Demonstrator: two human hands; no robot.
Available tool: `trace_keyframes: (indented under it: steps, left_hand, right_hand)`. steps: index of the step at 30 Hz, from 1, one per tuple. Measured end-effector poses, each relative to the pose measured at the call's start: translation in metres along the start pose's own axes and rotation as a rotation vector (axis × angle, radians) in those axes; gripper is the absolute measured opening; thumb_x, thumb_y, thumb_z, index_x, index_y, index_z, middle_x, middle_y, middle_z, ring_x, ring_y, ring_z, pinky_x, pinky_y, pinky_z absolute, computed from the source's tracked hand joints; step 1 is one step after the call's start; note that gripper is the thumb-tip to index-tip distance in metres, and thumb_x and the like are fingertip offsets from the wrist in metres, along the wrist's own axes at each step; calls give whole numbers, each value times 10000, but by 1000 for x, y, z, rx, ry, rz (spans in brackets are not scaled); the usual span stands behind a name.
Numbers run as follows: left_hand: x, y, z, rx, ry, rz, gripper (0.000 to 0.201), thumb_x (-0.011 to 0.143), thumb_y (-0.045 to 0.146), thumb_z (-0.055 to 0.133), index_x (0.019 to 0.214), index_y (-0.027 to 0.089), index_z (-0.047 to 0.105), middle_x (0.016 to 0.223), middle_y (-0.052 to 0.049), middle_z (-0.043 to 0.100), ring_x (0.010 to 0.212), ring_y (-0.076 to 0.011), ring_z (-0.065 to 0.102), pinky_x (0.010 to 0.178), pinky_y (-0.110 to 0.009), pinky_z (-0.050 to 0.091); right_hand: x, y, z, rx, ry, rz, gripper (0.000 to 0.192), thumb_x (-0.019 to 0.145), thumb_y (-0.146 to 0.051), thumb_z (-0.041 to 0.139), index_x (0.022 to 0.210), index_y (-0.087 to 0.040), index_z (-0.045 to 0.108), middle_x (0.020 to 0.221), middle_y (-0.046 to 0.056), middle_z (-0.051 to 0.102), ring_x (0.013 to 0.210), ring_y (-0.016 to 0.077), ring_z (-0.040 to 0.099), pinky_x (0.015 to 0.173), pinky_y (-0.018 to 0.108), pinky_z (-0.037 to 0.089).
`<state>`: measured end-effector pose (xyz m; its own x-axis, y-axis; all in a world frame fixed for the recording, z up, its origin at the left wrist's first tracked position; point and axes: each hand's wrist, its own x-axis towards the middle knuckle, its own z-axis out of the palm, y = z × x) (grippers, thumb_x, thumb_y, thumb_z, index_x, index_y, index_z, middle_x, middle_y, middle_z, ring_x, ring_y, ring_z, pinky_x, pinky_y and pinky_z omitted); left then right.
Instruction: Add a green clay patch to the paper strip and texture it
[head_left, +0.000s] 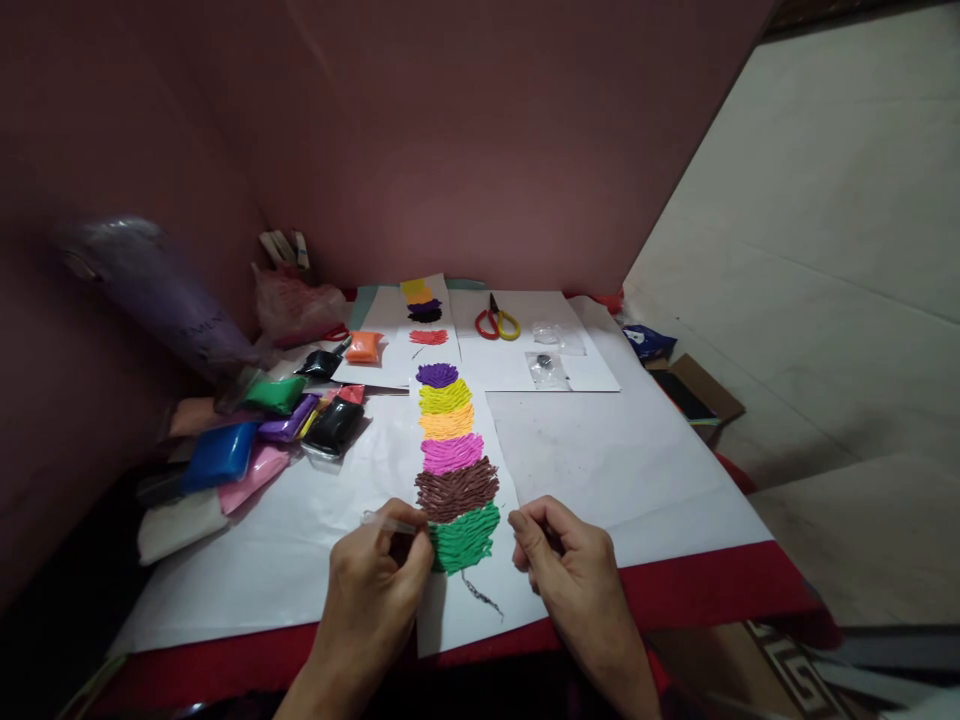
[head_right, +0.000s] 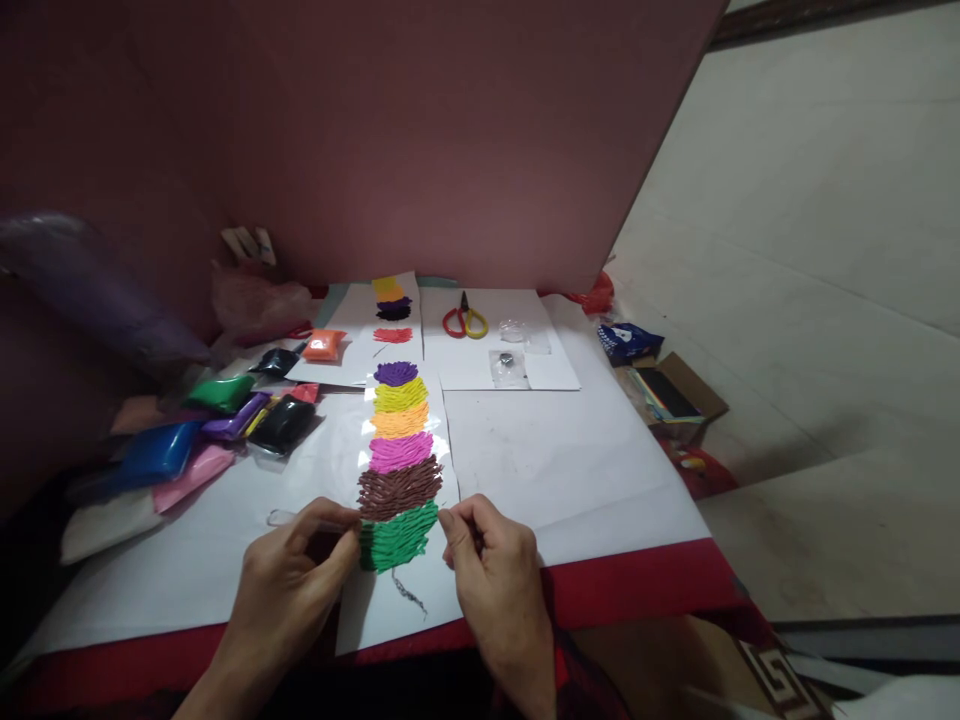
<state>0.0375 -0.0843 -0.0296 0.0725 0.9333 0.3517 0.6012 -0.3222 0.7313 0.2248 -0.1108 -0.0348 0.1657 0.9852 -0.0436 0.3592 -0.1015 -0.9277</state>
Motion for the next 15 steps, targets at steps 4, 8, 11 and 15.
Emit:
trace_keyframes:
  steps: [4, 8, 11, 15]
  left_hand:
    - [0, 1, 0, 3, 5, 6, 143, 810, 173, 514, 719, 197, 621, 602, 24, 658, 523, -100, 621, 496, -188, 466]
    - [0, 1, 0, 8, 13, -6, 139, 804, 178, 525, 716, 201, 630, 609, 26, 667, 532, -102, 627, 502, -187, 475]
    - [-1, 1, -1, -2, 40, -50, 131, 799, 199, 539, 721, 203, 644, 610, 25, 671, 522, -105, 626, 482, -184, 476]
    - [-2, 2, -2, -82, 59, -157, 119, 789, 237, 572, 708, 199, 651, 615, 20, 689, 530, -114, 646, 477, -176, 499]
  right_hand:
    - [-1, 0, -1, 4, 0, -5, 353, 922, -462, 492, 694, -197, 539, 557, -13, 549, 464, 102, 447, 423, 202, 362]
    - [-1, -1, -1, 7, -1, -8, 352, 922, -460, 488, 692, -199, 537, 556, -12, 549, 459, 105, 446, 420, 205, 361]
    - [-1, -3, -2, -4, 2, -12, 356, 917, -462, 491, 680, -199, 536, 557, -7, 558, 461, 109, 456, 422, 207, 362]
    - [-1, -4, -2, -19, 2, -7, 348, 916, -456, 494, 690, -197, 552, 563, -6, 564, 479, 115, 465, 437, 212, 362]
